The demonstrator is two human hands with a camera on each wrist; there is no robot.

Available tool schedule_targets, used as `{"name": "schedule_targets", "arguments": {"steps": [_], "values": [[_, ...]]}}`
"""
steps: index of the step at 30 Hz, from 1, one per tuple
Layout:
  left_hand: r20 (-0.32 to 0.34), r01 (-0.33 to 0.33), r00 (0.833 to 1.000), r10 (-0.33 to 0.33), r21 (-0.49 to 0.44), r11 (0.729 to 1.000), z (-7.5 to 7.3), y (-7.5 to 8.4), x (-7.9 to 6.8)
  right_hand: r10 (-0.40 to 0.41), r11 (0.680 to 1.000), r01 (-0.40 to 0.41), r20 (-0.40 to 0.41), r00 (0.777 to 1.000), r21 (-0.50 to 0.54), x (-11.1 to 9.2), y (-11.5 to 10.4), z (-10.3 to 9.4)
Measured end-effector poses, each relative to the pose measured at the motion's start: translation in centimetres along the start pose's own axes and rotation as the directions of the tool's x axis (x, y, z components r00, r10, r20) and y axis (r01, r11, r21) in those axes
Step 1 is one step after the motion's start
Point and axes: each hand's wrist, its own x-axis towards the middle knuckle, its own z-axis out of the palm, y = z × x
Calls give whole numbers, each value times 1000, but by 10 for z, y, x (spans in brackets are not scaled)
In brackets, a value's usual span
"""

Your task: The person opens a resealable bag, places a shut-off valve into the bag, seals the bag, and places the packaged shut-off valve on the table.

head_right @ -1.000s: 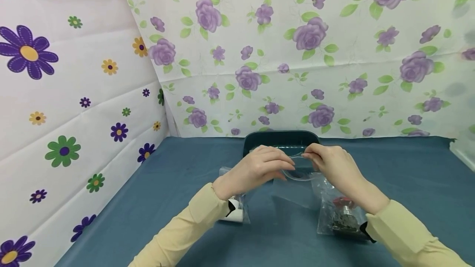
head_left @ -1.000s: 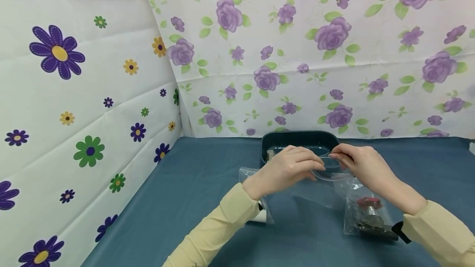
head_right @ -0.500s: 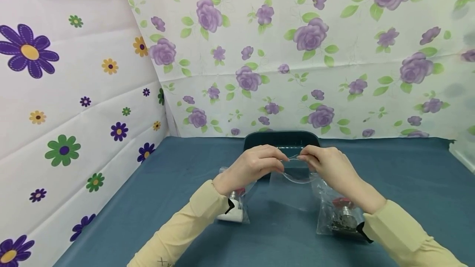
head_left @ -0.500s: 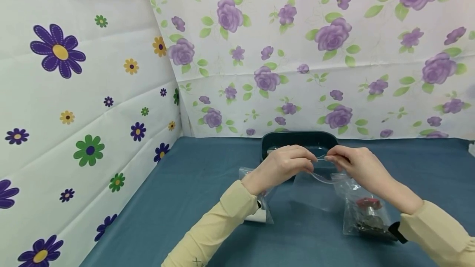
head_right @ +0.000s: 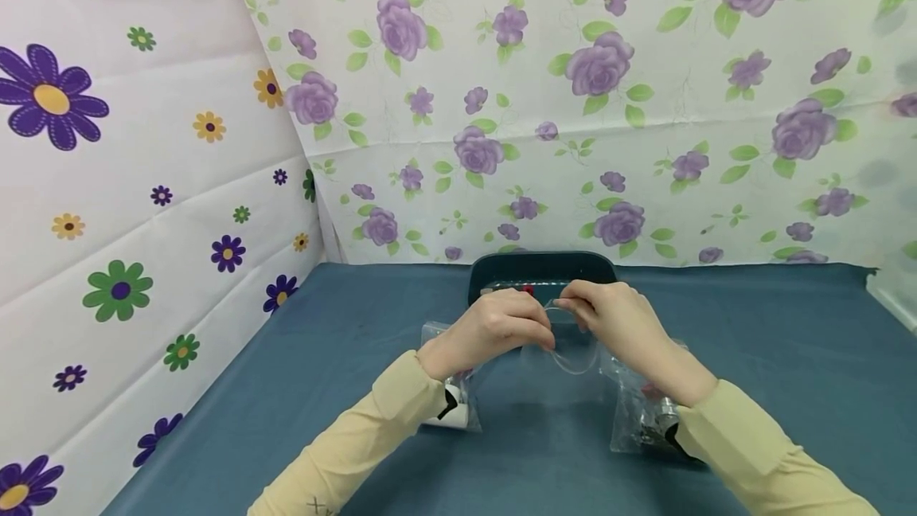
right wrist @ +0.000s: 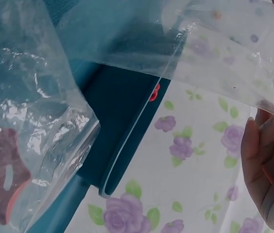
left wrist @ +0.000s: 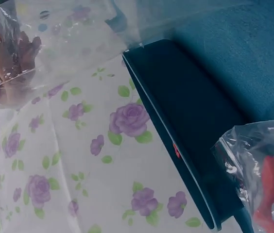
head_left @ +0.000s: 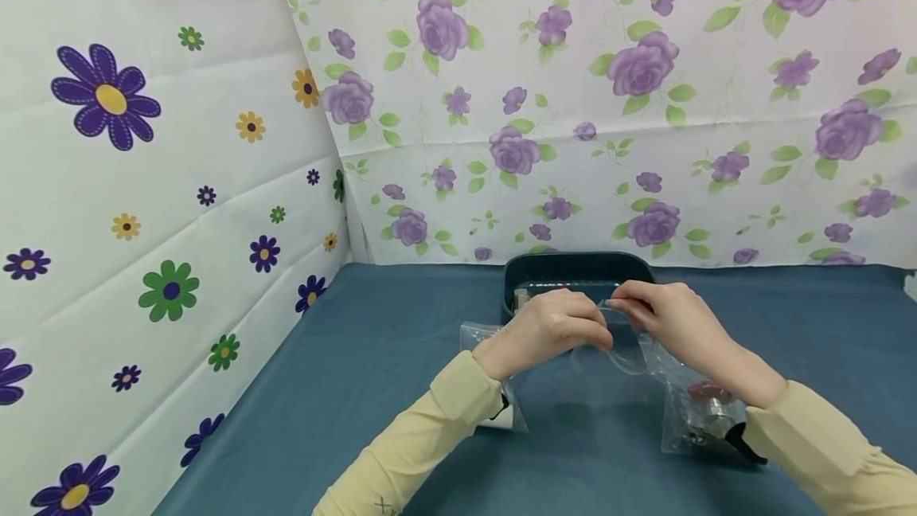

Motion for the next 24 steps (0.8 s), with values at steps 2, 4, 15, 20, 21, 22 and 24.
{"name": "schedule_targets", "arguments": {"steps": [2,4,15,20,21,22,24], "values": [[7,1,1000,-1,4,1000,-1,0,-1,6,1000,-6,13,1000,12,1,-1,0],[3,11,1000,-11,-25,1000,-2,0,-3,27,999,-28,34,999,32,2,-1,-1],[-46,8,999,-11,-51,999,-19,5,-28,190,961,-227,217,958,158,21,6,-10],[-43,11,999,-13,-48,999,-23,8,-30,267,924,-337,323,908,181,39,16,-4],[-46,10,999,-12,-57,998,-23,9,-30,284,914,-361,342,896,184,42,19,-1],[-47,5,999,-8,-62,998,-23,10,-30,299,906,-381,359,884,184,45,22,2],[-52,-5,999,2,-71,997,-23,12,-30,325,888,-420,388,862,188,51,28,8]]}}
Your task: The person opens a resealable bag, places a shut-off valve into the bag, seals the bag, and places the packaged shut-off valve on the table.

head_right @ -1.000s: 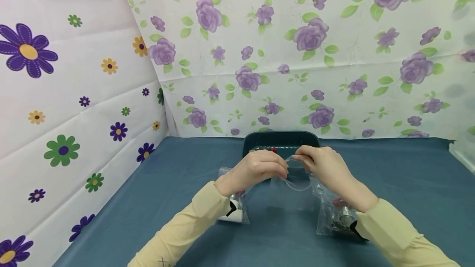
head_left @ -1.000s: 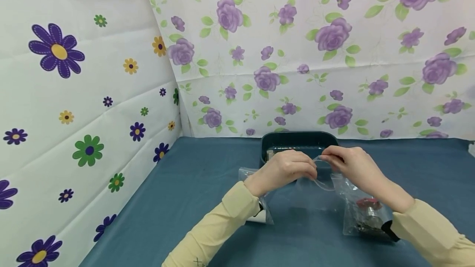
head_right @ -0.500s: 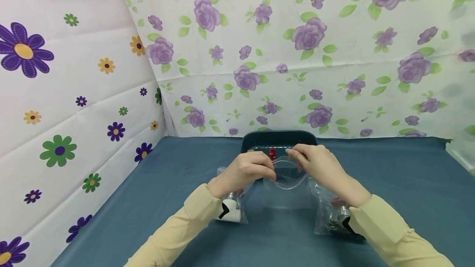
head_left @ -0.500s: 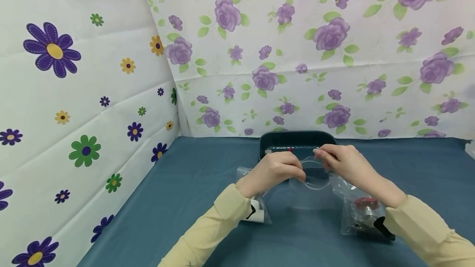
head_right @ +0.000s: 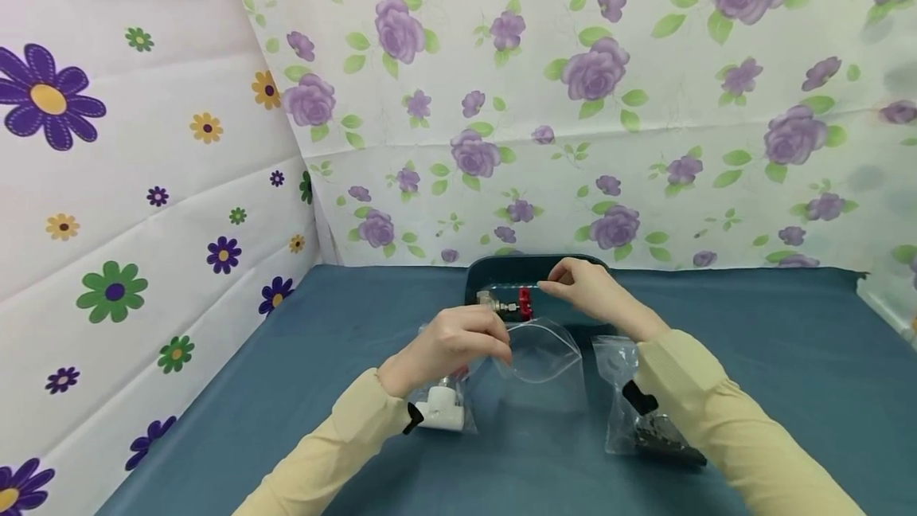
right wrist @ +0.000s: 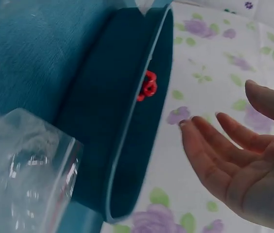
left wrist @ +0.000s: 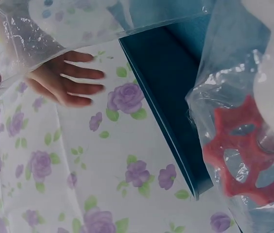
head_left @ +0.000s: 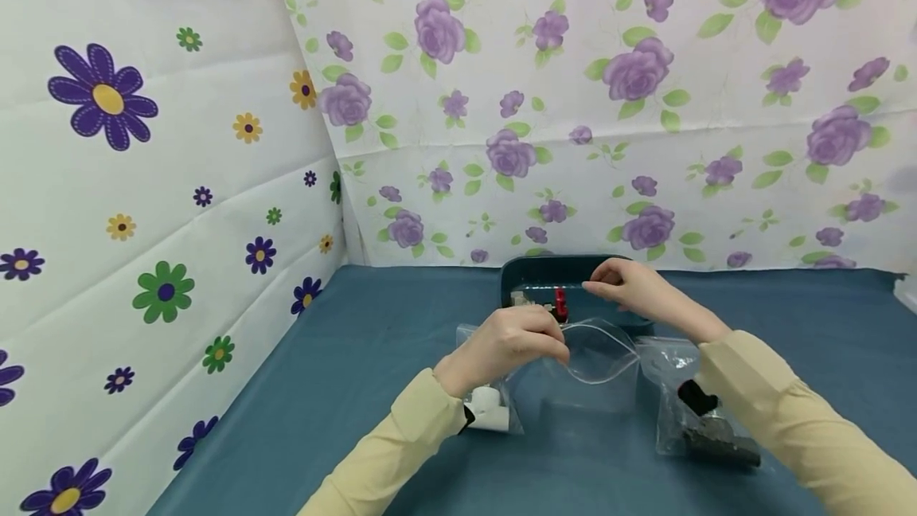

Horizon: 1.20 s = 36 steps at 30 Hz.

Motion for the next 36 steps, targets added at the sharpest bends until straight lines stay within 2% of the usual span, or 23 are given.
{"name": "schedule_targets", "arguments": {"steps": [7,15,18,21,24,28,33,36], "values": [[7,-5,1000,4,20,1000,-1,5,-4,118,989,-128,119,986,79,32,9,8],[24,16,1000,-16,-5,1000,0,6,-4,182,953,-223,202,962,206,53,19,23],[36,19,999,-19,-3,1000,1,6,-3,222,943,-269,231,947,196,58,21,30],[39,18,999,-18,2,1000,1,7,-3,258,948,-293,242,936,125,62,23,39],[38,18,999,-18,4,1000,0,9,-4,276,955,-293,241,931,38,66,25,48],[39,17,999,-18,8,1000,0,11,-4,255,966,-256,222,941,-25,69,25,57],[25,16,1000,-16,22,1000,0,11,-5,229,973,-231,174,958,-9,73,25,63],[19,10,1000,-10,24,1000,0,10,-5,207,978,-206,175,962,-23,74,26,64]]}}
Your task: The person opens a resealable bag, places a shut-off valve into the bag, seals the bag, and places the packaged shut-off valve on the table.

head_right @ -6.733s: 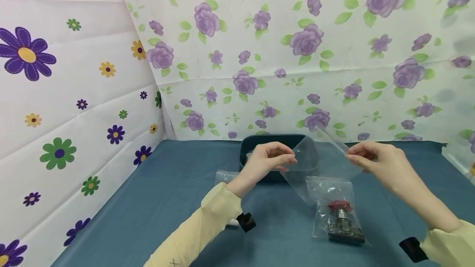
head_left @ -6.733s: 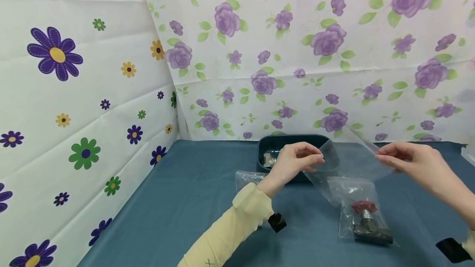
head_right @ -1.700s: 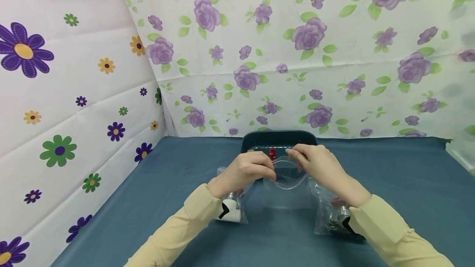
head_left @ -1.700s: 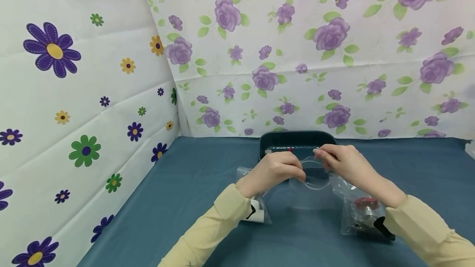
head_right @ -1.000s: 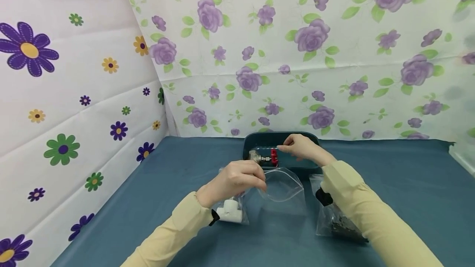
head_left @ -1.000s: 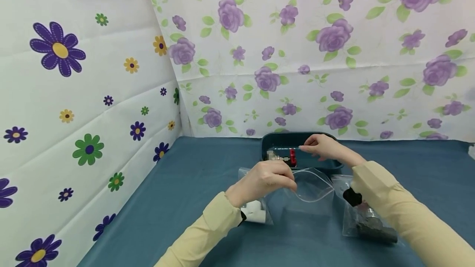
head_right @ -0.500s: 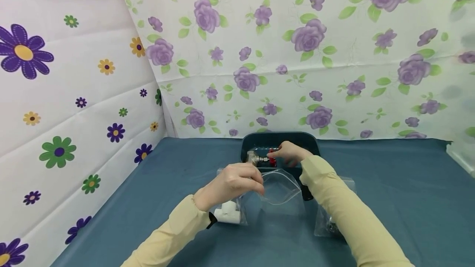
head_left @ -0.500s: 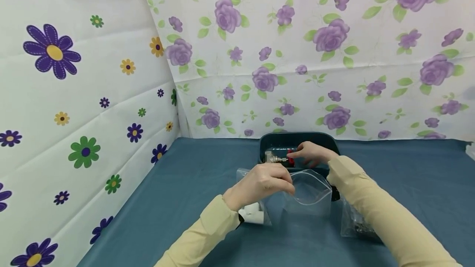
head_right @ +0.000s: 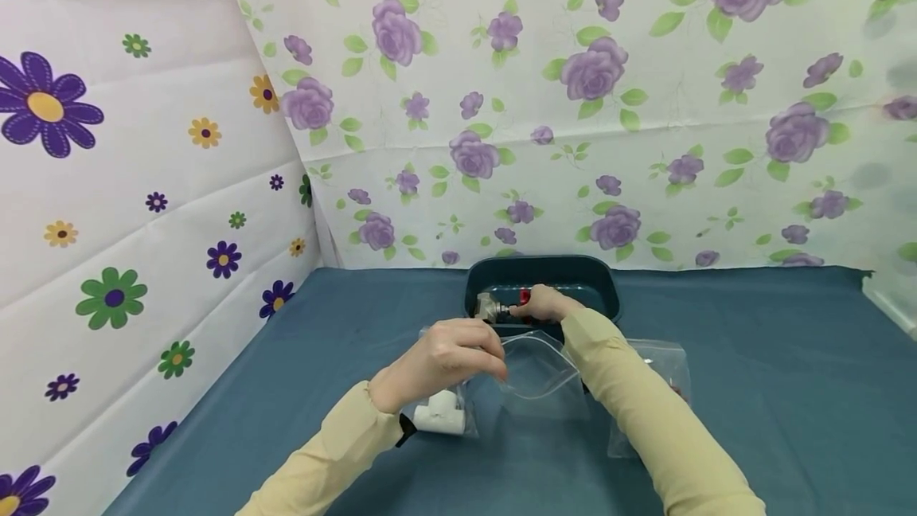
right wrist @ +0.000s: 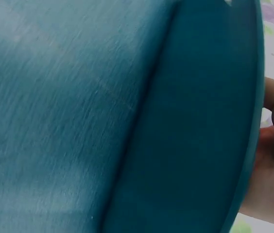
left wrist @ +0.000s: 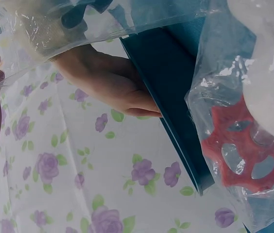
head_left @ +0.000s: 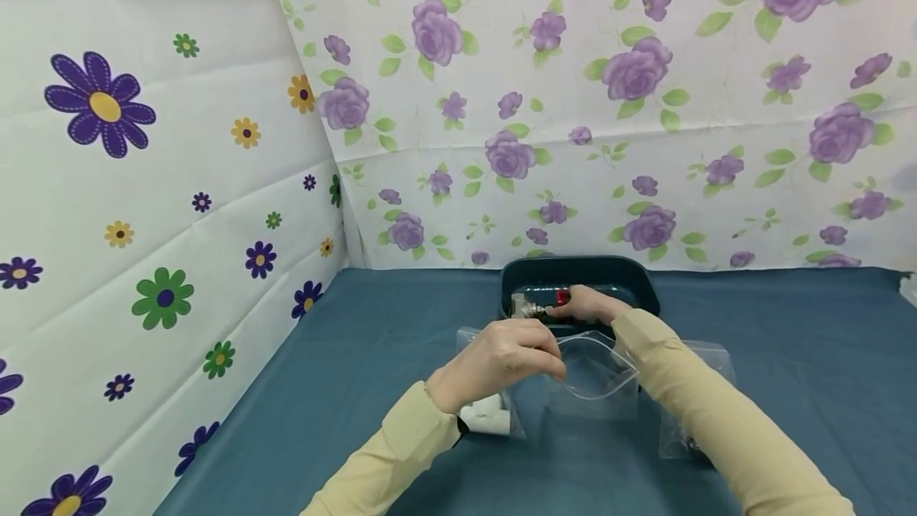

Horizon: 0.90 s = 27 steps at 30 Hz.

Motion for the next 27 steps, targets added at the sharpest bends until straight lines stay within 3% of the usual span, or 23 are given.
{"name": "schedule_targets", "arguments": {"steps": [3,10,19,25,27], "values": [[-2,-1,1000,1,-3,1000,0,0,0,-17,1000,17,3,1000,-6,1,1,1],[-3,-4,1000,4,-8,1000,1,-1,1,-28,999,32,-108,994,38,5,2,2],[-11,-6,1000,6,-13,1000,0,-2,1,-64,993,80,-170,983,87,3,-4,0],[-12,-5,1000,4,-14,1000,0,-3,0,-46,958,75,-109,993,276,0,-14,-3],[-12,0,1000,0,-14,1000,0,-3,1,-53,955,77,-91,994,285,-2,-17,-5]]}}
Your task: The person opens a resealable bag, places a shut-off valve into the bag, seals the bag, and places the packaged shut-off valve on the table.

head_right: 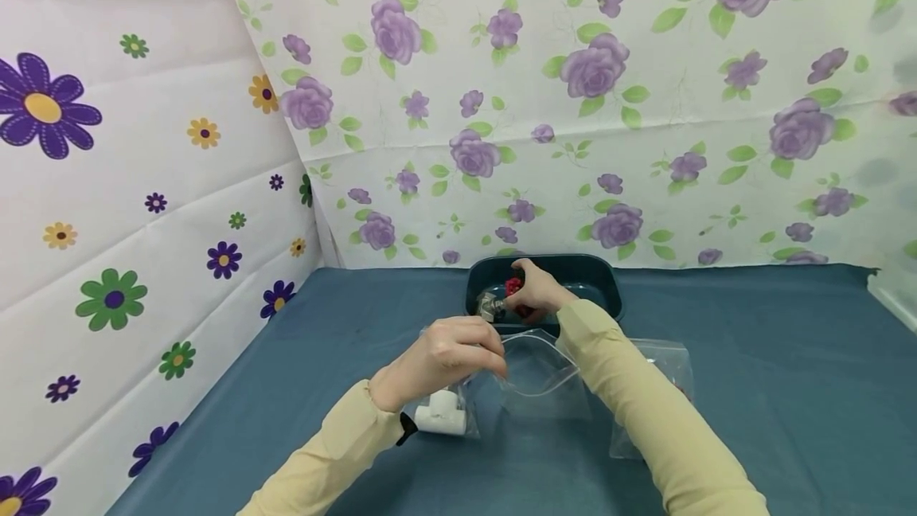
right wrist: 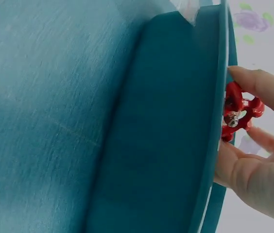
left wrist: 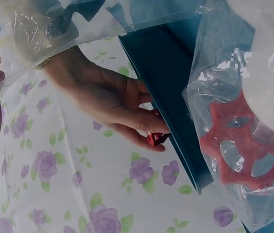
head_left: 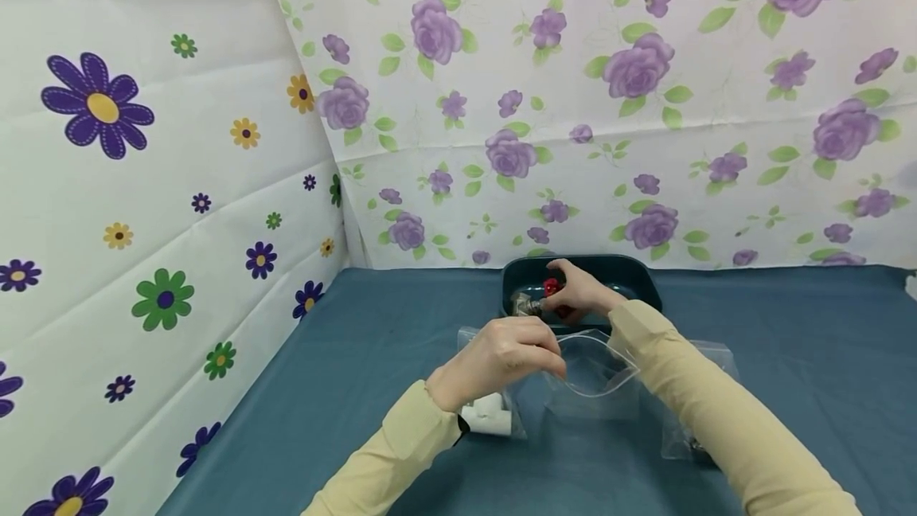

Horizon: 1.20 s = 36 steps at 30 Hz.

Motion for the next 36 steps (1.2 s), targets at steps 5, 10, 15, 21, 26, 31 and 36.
{"name": "schedule_targets", "arguments": {"steps": [5,10,15,21,26,31,36], "values": [[17,4,1000,-4,10,1000,0,0,3,-52,986,49,-18,998,-158,-2,-7,-6],[20,6,1000,-7,18,1000,-1,0,4,-105,963,89,-48,993,-255,-6,-9,-17],[19,26,999,-26,-4,1000,0,-1,2,-156,962,144,-33,987,-232,-17,-12,-32],[11,33,999,-32,-2,999,1,-4,5,-213,948,189,-67,975,-257,-36,-21,-54],[2,42,999,-42,-6,999,0,-10,6,-255,932,215,-109,961,-292,-51,-33,-69],[12,52,999,-52,-1,999,1,-17,5,-299,916,251,-116,947,-312,-64,-44,-80],[25,64,998,-64,4,998,3,-23,8,-339,899,281,-126,932,-337,-79,-51,-90]]}}
